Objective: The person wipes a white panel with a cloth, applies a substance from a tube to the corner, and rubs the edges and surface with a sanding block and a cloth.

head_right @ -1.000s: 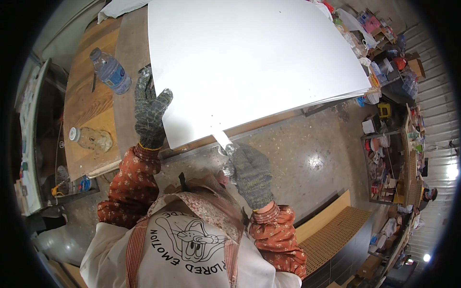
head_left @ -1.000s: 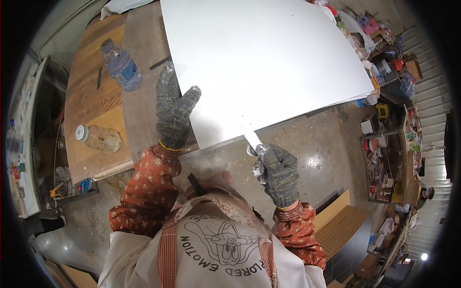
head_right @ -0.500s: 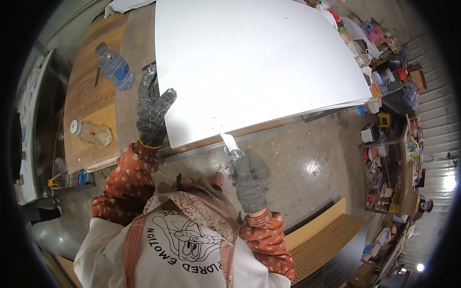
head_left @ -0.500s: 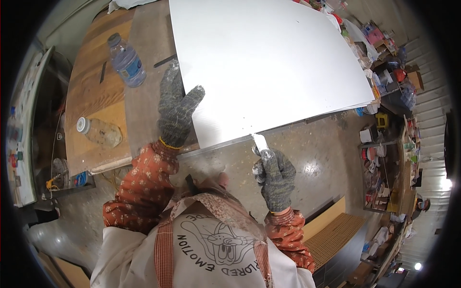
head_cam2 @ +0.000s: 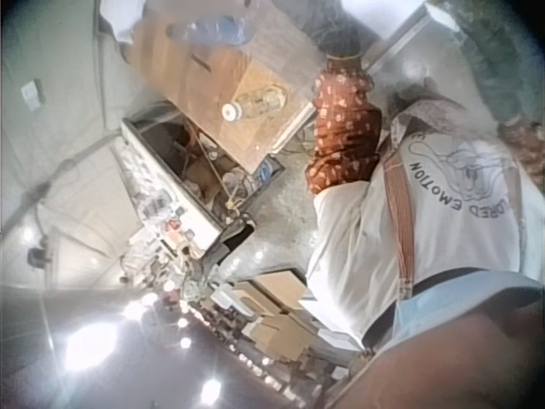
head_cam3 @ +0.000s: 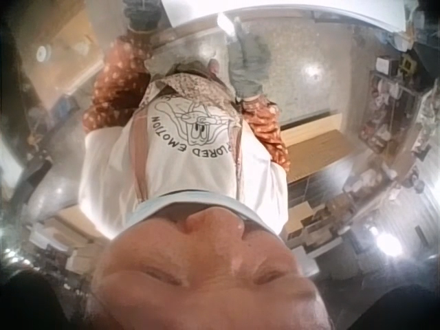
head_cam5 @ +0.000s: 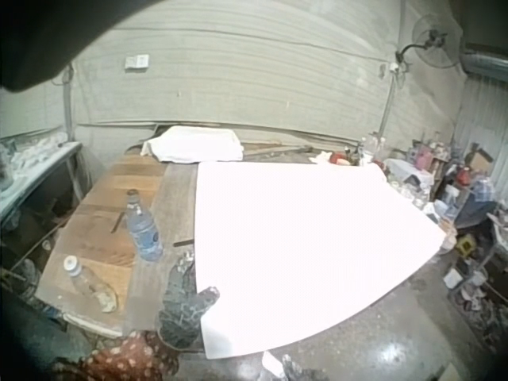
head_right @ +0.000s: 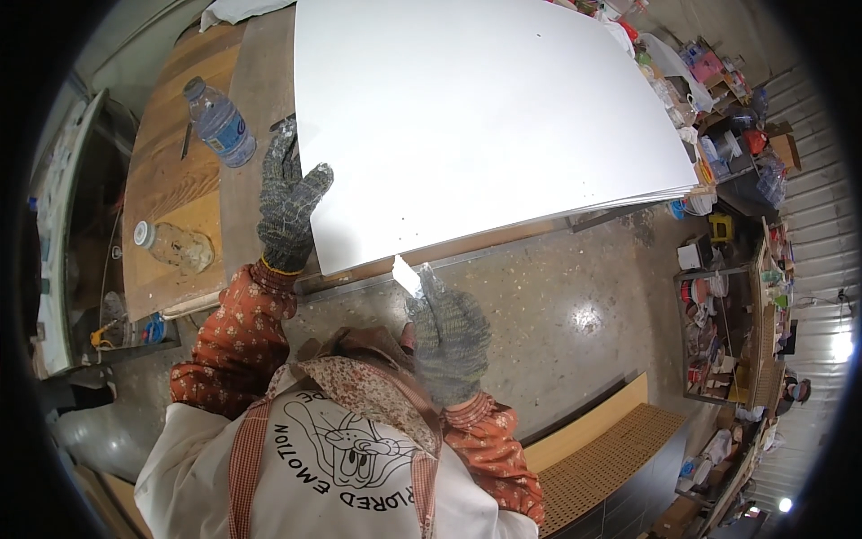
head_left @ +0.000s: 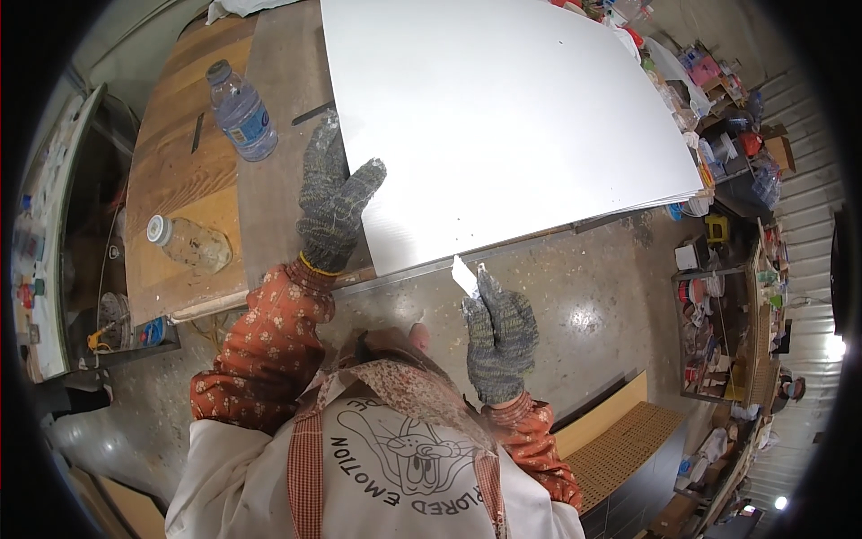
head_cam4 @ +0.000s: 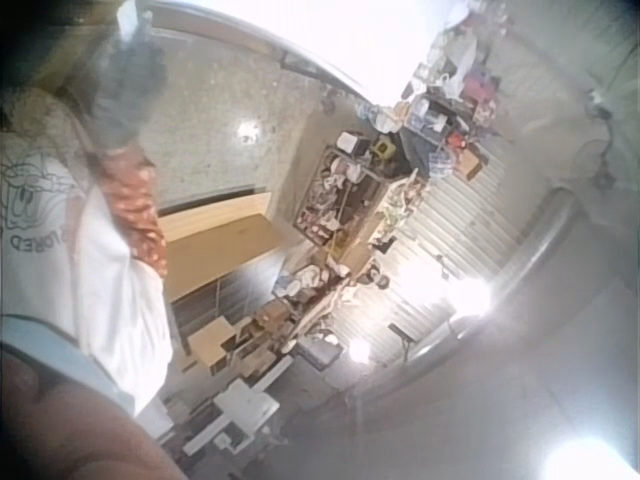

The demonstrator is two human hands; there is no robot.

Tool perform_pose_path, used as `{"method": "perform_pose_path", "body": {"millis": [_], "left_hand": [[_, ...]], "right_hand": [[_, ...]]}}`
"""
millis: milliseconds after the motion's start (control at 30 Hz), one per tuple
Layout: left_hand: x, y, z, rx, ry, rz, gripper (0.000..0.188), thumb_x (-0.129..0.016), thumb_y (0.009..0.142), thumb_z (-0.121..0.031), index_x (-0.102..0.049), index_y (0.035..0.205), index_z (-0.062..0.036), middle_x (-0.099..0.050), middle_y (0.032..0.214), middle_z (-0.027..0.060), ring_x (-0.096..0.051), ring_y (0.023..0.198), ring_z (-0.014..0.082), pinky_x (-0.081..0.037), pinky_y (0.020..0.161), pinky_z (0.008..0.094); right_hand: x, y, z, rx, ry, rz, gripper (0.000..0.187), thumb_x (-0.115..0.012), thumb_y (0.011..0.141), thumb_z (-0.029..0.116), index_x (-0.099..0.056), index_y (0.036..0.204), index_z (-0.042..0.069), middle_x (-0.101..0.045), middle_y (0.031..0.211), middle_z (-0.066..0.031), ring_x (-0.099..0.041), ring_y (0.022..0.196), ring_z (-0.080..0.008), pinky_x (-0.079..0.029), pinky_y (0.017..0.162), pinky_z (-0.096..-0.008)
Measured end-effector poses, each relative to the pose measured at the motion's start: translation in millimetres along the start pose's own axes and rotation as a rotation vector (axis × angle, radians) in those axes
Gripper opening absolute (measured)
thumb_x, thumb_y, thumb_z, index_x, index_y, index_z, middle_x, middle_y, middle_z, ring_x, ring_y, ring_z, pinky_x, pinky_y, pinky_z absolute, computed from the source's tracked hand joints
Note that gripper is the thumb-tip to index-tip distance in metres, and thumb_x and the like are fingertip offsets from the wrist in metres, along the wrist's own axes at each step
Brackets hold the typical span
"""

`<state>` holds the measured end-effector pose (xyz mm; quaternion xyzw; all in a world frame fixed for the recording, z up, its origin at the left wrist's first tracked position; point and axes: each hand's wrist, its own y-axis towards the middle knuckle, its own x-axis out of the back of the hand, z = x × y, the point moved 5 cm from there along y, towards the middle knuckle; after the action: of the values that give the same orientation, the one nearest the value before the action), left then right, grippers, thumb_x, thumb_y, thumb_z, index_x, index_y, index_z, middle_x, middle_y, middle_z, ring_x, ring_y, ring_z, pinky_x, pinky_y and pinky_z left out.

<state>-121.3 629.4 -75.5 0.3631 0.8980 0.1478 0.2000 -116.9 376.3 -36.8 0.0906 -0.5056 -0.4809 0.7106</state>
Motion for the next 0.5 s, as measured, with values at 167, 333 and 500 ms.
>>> {"method": "perform_pose_path", "body": {"millis": [167,333,500], "left_hand": [[-0.9,-0.3,-0.5,-0.005,0.005,0.008,0.07,-0.063,0.084,0.005,-0.025,0.142,0.0044,-0.039,0.14,0.0179,-0.042,0.127,0.0233,-0.04,0.104,0.0361],[-2.0,-0.8,-1.4,0.027,-0.038,-0.004,0.069,-0.063,0.084,0.005,-0.026,0.142,0.0037,-0.04,0.139,0.0172,-0.044,0.125,0.023,-0.042,0.102,0.0353],[2.9,0.2,0.1,0.033,0.002,0.014,0.069,-0.063,0.084,0.005,-0.026,0.142,0.0039,-0.041,0.138,0.0173,-0.044,0.125,0.0228,-0.043,0.102,0.0352]], "right_hand": [[-6.5,-11.2,-19.2,-0.045,0.016,0.109,0.064,-0.071,0.07,0.008,-0.053,0.131,0.008,-0.061,0.114,-0.0077,-0.058,0.09,-0.026,-0.05,0.074,-0.0408],[4.8,2.7,-0.4,0.084,-0.194,-0.03,0.038,-0.068,0.082,0.002,-0.063,0.12,0.007,-0.062,0.088,-0.0114,-0.059,0.075,-0.0259,-0.048,0.066,-0.0372],[-3.5,-0.4,-10.7,0.064,-0.135,0.02,0.044,-0.069,0.08,0.002,-0.061,0.123,0.007,-0.06,0.085,-0.0112,-0.057,0.072,-0.0252,-0.046,0.062,-0.0369]]}}
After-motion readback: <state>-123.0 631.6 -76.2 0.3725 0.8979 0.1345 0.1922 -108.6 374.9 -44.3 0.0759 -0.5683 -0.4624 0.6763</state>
